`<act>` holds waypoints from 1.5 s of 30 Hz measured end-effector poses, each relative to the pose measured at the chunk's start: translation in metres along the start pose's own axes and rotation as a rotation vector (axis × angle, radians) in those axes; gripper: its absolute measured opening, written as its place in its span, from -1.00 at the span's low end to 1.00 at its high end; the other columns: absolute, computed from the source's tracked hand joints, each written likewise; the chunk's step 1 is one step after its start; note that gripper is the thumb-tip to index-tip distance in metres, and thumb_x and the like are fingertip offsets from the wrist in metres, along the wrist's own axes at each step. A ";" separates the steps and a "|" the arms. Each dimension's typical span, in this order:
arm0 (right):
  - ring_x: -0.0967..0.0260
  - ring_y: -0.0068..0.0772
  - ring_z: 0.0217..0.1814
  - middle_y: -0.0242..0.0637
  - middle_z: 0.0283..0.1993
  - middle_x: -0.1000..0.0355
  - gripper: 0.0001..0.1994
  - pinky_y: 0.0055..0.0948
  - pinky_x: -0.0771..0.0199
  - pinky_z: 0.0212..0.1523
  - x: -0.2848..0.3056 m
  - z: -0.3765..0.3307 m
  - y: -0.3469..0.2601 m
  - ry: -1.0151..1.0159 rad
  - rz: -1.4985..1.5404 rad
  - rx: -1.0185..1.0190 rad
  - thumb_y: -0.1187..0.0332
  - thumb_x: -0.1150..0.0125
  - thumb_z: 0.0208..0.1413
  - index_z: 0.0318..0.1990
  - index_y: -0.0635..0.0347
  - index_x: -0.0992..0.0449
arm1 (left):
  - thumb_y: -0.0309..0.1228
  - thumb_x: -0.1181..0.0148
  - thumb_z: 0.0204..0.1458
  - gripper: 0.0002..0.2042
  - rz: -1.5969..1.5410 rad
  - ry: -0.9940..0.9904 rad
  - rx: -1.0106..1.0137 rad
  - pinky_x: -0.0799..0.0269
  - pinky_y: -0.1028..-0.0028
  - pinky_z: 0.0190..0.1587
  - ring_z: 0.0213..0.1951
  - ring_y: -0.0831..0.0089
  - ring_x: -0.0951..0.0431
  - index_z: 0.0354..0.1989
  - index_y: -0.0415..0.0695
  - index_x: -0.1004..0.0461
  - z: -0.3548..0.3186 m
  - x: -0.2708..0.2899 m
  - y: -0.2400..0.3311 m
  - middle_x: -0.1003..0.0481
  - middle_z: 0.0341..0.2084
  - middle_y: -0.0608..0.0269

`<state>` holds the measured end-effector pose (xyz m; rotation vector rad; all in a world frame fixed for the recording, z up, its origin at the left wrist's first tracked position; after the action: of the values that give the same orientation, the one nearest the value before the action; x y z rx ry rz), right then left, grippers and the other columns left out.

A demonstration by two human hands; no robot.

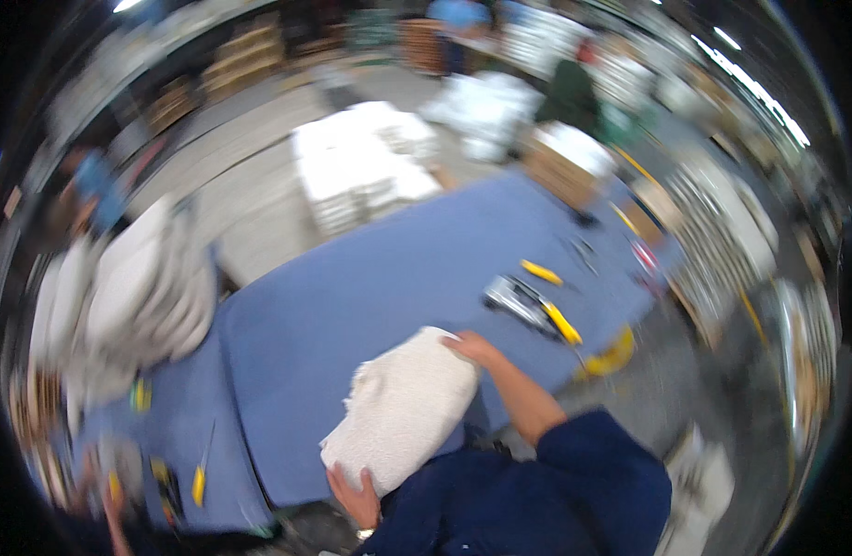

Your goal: The person trims excess fabric from cylindrical cushions using a utility knife and secures the fabric with a staple gun. They repeatedly pick up cushions, cut the fabric, and staple the edges, then place the finished cushions on a nearby stack.

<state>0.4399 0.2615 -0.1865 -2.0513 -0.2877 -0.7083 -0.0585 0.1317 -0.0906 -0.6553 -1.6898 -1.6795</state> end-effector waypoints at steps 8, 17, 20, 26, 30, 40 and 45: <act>-0.48 -0.17 0.15 -0.08 0.11 -0.55 -0.23 -0.14 -0.49 0.14 0.006 -0.217 -0.016 -0.117 0.392 -0.116 -0.22 -0.36 0.07 0.20 0.30 -0.51 | 0.17 0.11 0.34 -0.22 -1.115 -0.440 0.664 -0.36 0.09 0.31 0.33 -0.02 -0.36 0.48 -0.25 -0.08 0.027 -0.020 -0.087 -0.25 0.39 -0.03; -0.43 -0.43 0.22 -0.20 0.28 -0.43 -0.43 -0.35 -0.46 0.19 0.043 -0.479 0.064 0.494 1.397 0.121 0.10 -0.28 0.26 0.35 0.12 -0.37 | 0.04 0.14 0.41 -0.40 -0.971 -0.865 0.046 -0.47 0.25 0.06 0.02 0.28 -0.53 0.19 -0.36 -0.37 0.104 -0.026 0.190 -0.52 0.03 0.05; -0.50 -0.42 0.13 -0.23 0.12 -0.54 -0.54 -0.33 -0.55 0.11 0.031 -0.507 0.116 0.713 1.281 -0.032 0.06 -0.18 0.34 0.25 0.13 -0.47 | -0.04 0.09 0.42 -0.49 -0.905 -1.031 -0.318 -0.46 0.36 -0.06 -0.18 0.45 -0.53 0.01 -0.36 -0.47 0.072 -0.057 0.294 -0.58 -0.20 0.17; -0.55 -0.39 0.02 -0.24 0.05 -0.57 -0.53 -0.34 -0.57 0.05 0.032 -0.580 0.183 0.880 1.394 -0.363 -0.01 -0.20 0.32 0.13 0.20 -0.57 | -0.14 -0.06 0.37 -0.57 -0.764 -1.424 -0.449 -0.44 0.34 0.04 -0.06 0.38 -0.53 0.07 -0.36 -0.45 -0.015 -0.103 0.387 -0.54 -0.06 0.11; -0.52 -0.27 0.11 -0.14 0.13 -0.54 -0.43 -0.24 -0.53 0.10 0.038 -0.589 0.282 0.968 1.466 -0.444 -0.13 -0.18 0.29 0.15 0.21 -0.57 | -0.17 -0.25 0.23 -0.47 -0.402 -1.546 -0.588 -0.41 0.31 0.14 0.00 0.26 -0.53 0.18 -0.36 -0.37 -0.084 -0.152 0.421 -0.51 0.03 0.07; -0.33 -0.05 0.37 -0.01 0.24 -0.44 -0.27 -0.06 -0.36 0.31 0.039 -0.729 0.422 1.300 1.292 -0.706 -0.19 -0.22 0.22 0.29 0.26 -0.43 | -0.23 -0.31 0.17 -0.44 -0.158 -1.977 -0.491 -0.48 0.24 0.12 0.06 0.24 -0.56 0.25 -0.33 -0.36 -0.324 -0.317 0.521 -0.51 0.11 0.04; -0.34 -0.09 0.36 -0.09 0.30 -0.40 -0.23 -0.04 -0.39 0.32 -0.070 -0.795 0.426 1.690 2.068 -0.332 -0.03 -0.39 0.15 0.38 0.22 -0.27 | -0.13 -0.24 0.25 -0.39 -0.144 -2.062 -0.308 -0.42 0.11 0.21 0.13 0.14 -0.52 0.32 -0.31 -0.30 -0.526 -0.398 0.518 -0.48 0.15 -0.01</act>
<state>0.2834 -0.6292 -0.1951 -0.4067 2.4370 -0.6528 0.6441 -0.3259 -0.0646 -3.1095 -2.4725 -0.9666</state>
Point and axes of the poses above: each hand's wrist, its own z-axis towards the middle knuckle, its own x-axis out of the back of the hand, y = z × x, the point moved 8 cm from there along z, towards the middle knuckle
